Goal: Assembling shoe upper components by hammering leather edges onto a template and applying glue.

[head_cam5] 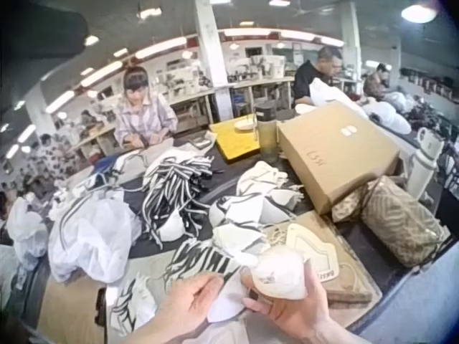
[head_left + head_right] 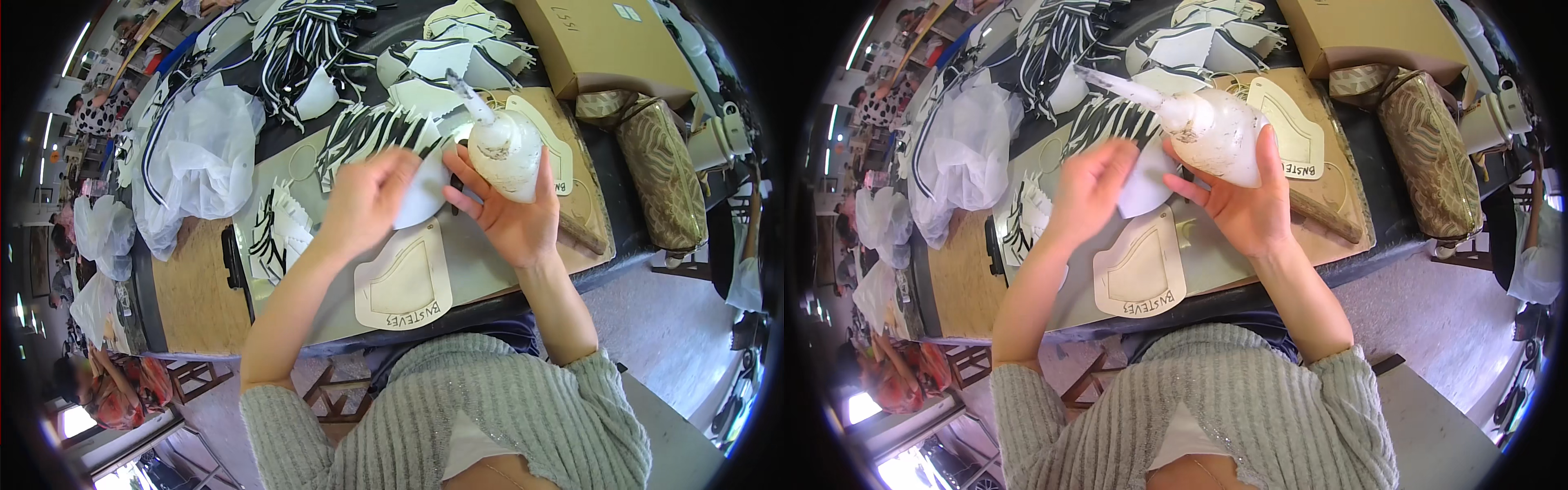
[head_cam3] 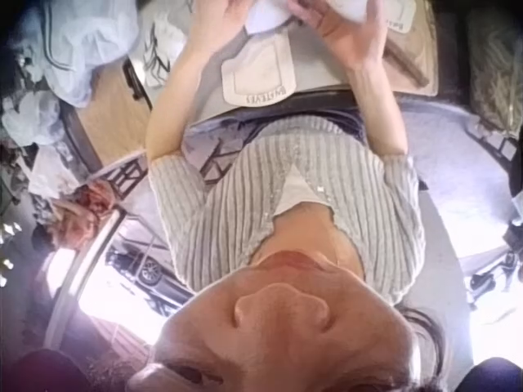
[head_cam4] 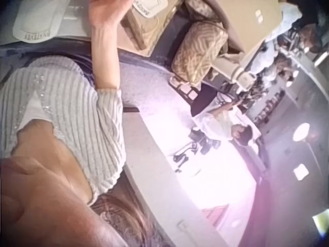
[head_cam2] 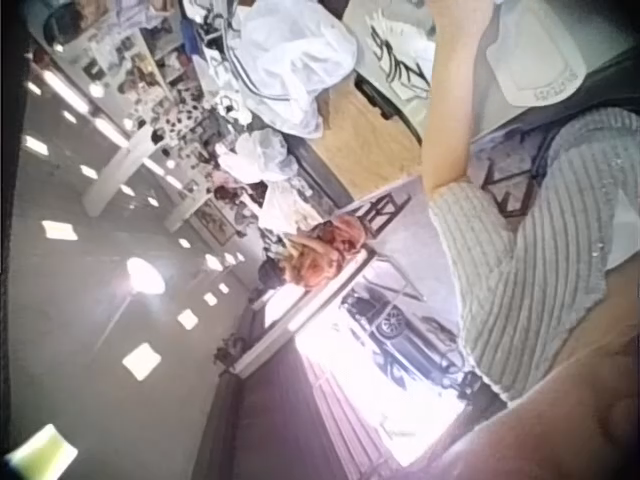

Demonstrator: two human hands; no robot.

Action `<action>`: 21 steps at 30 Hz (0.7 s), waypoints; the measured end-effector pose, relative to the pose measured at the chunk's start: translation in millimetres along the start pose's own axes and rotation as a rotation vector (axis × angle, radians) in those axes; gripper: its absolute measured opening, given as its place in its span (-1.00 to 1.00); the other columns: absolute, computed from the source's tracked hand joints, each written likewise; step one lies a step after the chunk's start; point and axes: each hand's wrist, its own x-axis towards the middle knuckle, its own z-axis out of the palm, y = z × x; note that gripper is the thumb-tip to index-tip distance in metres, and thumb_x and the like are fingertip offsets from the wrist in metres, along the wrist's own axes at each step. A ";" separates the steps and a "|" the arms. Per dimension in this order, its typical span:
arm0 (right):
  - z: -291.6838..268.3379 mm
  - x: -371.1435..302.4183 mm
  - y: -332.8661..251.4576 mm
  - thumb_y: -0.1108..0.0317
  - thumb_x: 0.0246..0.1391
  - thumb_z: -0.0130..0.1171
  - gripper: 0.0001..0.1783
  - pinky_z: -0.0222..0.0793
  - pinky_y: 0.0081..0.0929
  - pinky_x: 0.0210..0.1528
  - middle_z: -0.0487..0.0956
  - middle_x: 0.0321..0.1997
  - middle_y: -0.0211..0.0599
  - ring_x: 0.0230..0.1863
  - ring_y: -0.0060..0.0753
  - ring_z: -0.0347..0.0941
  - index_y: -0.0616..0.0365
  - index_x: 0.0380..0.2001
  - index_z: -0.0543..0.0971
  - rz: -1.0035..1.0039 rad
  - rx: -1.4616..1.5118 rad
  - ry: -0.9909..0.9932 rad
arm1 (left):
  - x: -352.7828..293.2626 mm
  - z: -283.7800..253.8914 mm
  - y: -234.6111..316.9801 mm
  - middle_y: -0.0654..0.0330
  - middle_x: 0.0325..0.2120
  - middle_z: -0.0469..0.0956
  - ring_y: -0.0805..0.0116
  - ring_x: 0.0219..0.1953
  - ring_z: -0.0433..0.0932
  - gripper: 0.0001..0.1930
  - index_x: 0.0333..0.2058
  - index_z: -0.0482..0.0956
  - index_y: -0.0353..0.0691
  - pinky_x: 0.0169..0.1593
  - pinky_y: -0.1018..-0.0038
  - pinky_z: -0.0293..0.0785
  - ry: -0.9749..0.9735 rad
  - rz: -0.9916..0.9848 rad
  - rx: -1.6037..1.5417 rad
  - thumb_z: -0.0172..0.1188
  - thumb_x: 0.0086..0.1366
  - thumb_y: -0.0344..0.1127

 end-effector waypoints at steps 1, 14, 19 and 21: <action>-2.7 -1.6 -1.2 -0.31 0.23 -0.25 -0.17 0.39 -0.02 0.18 0.33 0.25 0.01 0.20 0.02 0.37 0.16 0.28 0.20 -0.010 0.001 0.001 | 7.0 -2.7 0.2 0.24 -0.46 0.58 0.48 -0.44 0.55 -0.87 -0.22 0.52 -0.32 -0.39 0.51 0.46 0.175 0.020 -0.100 0.08 0.33 -0.41; -7.7 -1.4 -3.1 -0.27 0.24 -0.18 -0.22 0.40 -0.22 0.19 0.43 0.15 -0.03 0.15 -0.07 0.42 0.17 0.25 0.24 -0.071 -0.122 0.106 | 22.9 5.7 8.6 0.11 -0.33 0.49 0.09 -0.24 0.55 -0.71 -0.34 0.49 -0.21 -0.19 0.23 0.46 0.100 0.006 0.553 0.36 -0.01 -0.28; -8.9 0.1 -1.6 -0.25 0.24 -0.16 -0.22 0.37 -0.24 0.22 0.43 0.16 0.00 0.15 -0.09 0.42 0.18 0.25 0.24 -0.108 -0.158 0.116 | 22.0 2.9 5.2 0.14 -0.38 0.48 0.14 -0.28 0.55 -0.76 -0.43 0.50 -0.20 -0.23 0.27 0.45 0.158 -0.039 0.477 0.39 -0.04 -0.30; -11.4 -0.2 -2.7 -0.24 0.25 -0.15 -0.23 0.35 -0.20 0.24 0.43 0.16 0.01 0.17 -0.08 0.40 0.19 0.25 0.23 -0.115 -0.149 0.105 | 21.8 -3.2 4.2 0.14 -0.40 0.49 0.14 -0.31 0.53 -0.76 -0.45 0.50 -0.23 -0.25 0.29 0.43 0.051 -0.151 0.373 0.39 -0.05 -0.32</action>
